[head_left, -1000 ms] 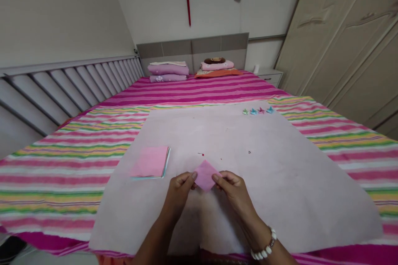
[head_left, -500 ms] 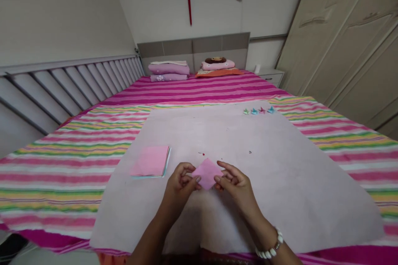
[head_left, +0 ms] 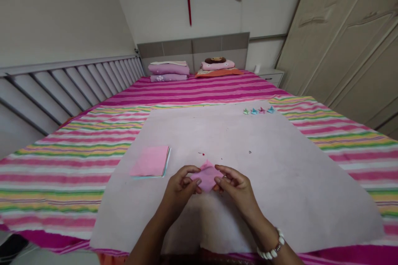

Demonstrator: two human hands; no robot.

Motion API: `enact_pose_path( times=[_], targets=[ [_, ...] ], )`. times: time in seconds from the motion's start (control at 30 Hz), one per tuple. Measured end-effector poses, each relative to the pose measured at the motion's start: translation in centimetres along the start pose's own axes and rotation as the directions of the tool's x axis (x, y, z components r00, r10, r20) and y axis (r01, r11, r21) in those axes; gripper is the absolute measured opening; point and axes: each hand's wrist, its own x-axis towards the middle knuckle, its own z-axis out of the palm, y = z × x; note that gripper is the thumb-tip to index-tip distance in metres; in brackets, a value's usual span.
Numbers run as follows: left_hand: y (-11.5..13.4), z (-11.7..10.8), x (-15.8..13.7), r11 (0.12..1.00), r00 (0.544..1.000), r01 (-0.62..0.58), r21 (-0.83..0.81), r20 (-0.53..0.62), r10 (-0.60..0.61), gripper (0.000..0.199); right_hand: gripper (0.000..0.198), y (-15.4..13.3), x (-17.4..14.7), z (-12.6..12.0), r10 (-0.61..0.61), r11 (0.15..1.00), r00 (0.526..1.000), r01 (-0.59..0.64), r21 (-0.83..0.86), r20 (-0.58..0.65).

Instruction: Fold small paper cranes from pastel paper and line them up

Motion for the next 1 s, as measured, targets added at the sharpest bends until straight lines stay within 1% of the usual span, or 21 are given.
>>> enact_pose_path(
  times=[0.17,0.43,0.57,0.67,0.77,0.9,1.0],
  targets=[
    [-0.26,-0.1,0.07,1.0,1.0,-0.015,-0.012,0.012,0.015,0.014,0.033,-0.01,-0.03,0.03,-0.009,1.0,1.0,0.009,-0.006,0.024],
    [-0.24,-0.11,0.34,0.998,0.998,-0.036,-0.053,0.046,0.039,0.01,0.022,-0.26,-0.16,0.09,-0.008,1.0,0.999,0.008,-0.004,0.035],
    [-0.57,-0.06,0.27,0.998,0.999,-0.045,-0.048,0.012,0.045,0.014,0.012,-0.15,-0.1,0.01,-0.024,1.0,0.999,0.024,-0.007,0.044],
    [-0.78,0.02,0.07,0.995,0.995,-0.094,-0.031,-0.013,0.094,0.02,0.008,-0.14,-0.04,-0.06,-0.045,0.999,0.998,0.046,-0.004,0.047],
    [-0.76,0.02,-0.1,0.992,0.991,-0.128,-0.007,0.033,0.128,0.026,0.008,-0.23,-0.06,-0.09,-0.047,0.999,0.998,0.048,-0.008,0.05],
    [-0.64,-0.07,-0.17,0.992,0.99,-0.119,0.042,0.08,0.115,0.027,0.009,-0.5,-0.16,0.0,-0.026,0.999,0.998,0.027,-0.033,0.051],
    [-0.66,-0.1,-0.18,0.994,0.99,-0.106,0.04,0.097,0.102,0.028,0.01,-0.74,-0.26,0.13,-0.024,0.998,0.999,0.027,-0.051,0.047]
  ],
)
